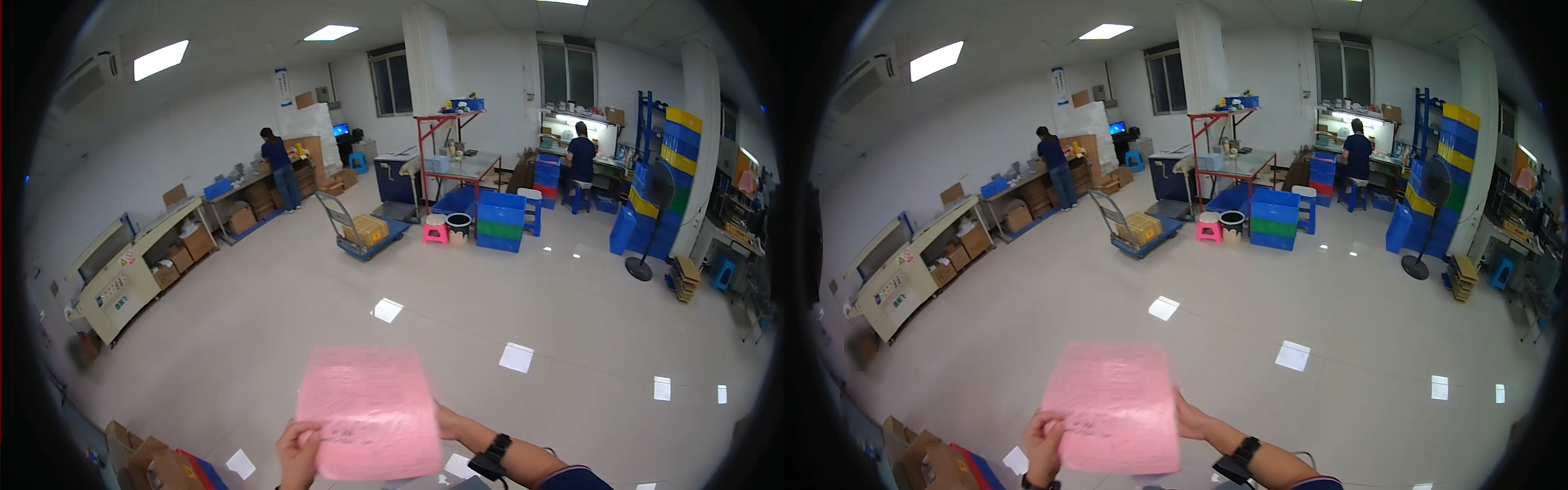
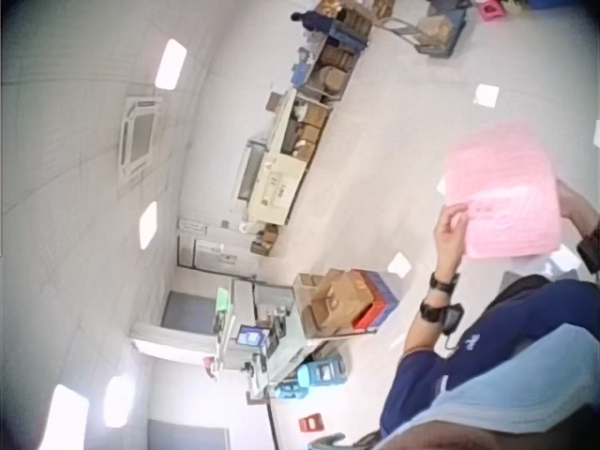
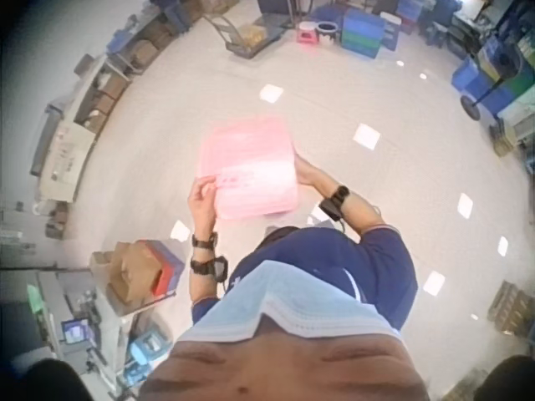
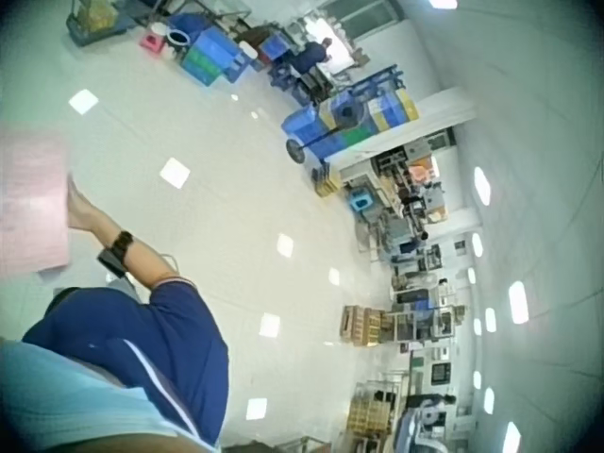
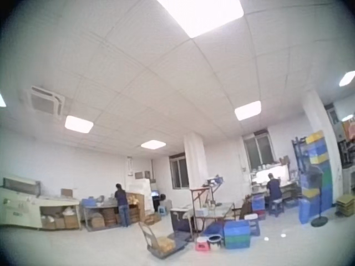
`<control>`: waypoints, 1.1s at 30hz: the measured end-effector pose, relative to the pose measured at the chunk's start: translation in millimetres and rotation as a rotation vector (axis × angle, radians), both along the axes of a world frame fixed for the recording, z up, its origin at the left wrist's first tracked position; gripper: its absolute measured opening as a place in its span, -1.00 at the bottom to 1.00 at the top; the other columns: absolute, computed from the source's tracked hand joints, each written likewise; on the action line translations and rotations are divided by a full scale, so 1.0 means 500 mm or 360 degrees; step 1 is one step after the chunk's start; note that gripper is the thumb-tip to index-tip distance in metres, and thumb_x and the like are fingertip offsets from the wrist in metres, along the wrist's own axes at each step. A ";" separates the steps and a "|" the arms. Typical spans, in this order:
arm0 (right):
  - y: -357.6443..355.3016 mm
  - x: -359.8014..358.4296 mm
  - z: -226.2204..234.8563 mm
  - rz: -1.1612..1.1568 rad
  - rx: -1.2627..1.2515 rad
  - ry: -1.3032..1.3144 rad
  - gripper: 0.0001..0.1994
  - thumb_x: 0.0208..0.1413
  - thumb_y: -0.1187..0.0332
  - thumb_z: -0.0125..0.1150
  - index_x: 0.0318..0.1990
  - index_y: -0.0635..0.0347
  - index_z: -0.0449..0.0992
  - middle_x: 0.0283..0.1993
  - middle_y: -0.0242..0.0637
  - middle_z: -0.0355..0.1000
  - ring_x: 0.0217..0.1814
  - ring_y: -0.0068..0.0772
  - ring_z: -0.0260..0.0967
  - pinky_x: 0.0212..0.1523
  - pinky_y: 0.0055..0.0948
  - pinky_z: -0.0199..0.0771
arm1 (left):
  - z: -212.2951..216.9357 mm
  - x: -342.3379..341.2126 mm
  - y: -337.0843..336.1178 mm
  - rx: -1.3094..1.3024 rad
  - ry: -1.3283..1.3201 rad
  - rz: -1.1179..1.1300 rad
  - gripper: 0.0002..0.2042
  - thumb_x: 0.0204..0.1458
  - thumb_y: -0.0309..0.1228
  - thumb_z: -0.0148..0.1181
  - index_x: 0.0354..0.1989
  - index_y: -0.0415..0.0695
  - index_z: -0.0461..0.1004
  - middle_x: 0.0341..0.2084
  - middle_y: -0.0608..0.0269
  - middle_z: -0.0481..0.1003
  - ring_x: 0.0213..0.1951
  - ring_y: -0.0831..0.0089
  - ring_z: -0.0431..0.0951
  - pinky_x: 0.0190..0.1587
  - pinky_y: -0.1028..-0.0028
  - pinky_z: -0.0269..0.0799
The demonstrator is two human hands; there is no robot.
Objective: Test and document printed circuit board assemblies using a multimeter probe and computer interface.
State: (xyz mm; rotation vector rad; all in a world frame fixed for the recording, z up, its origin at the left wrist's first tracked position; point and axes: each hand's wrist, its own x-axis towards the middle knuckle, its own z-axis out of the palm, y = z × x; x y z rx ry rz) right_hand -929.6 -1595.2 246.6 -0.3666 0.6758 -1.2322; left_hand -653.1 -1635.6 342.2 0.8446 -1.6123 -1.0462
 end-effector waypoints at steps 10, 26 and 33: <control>-0.568 -0.091 -0.033 0.0283 -0.0373 0.1230 -0.63 0.13 0.21 0.26 -0.07 0.38 0.54 -0.12 -0.32 0.52 -0.13 -0.60 0.39 -0.06 -0.53 0.39 | -0.165 0.027 -0.496 0.0417 -0.0327 -0.0419 -0.70 0.10 -0.44 0.12 0.02 -0.22 0.46 -0.05 0.18 0.47 0.03 0.39 0.41 0.12 0.42 0.28; -1.363 -0.262 -0.002 -0.0247 -0.0083 0.1465 -0.62 -0.03 0.20 0.42 -0.15 0.29 0.59 -0.25 -0.28 0.57 -0.22 -0.56 0.47 -0.20 -0.52 0.50 | -0.127 -0.427 -1.381 -0.0109 -0.1028 -0.0612 -0.22 -0.02 -0.04 0.26 0.27 -0.27 0.13 0.18 -0.20 0.20 0.23 -0.02 0.23 0.21 0.23 0.22; -1.865 -0.212 0.007 0.0059 -0.0482 0.1446 -0.63 0.15 0.14 0.22 -0.20 0.36 0.56 -0.32 -0.21 0.56 -0.31 -0.57 0.45 -0.30 -0.52 0.47 | -0.114 -0.445 -1.731 0.0109 -0.1318 -0.0093 0.05 -0.22 0.13 0.34 0.30 -0.39 -0.01 0.19 -0.26 0.15 0.14 -0.05 0.34 0.08 0.25 0.39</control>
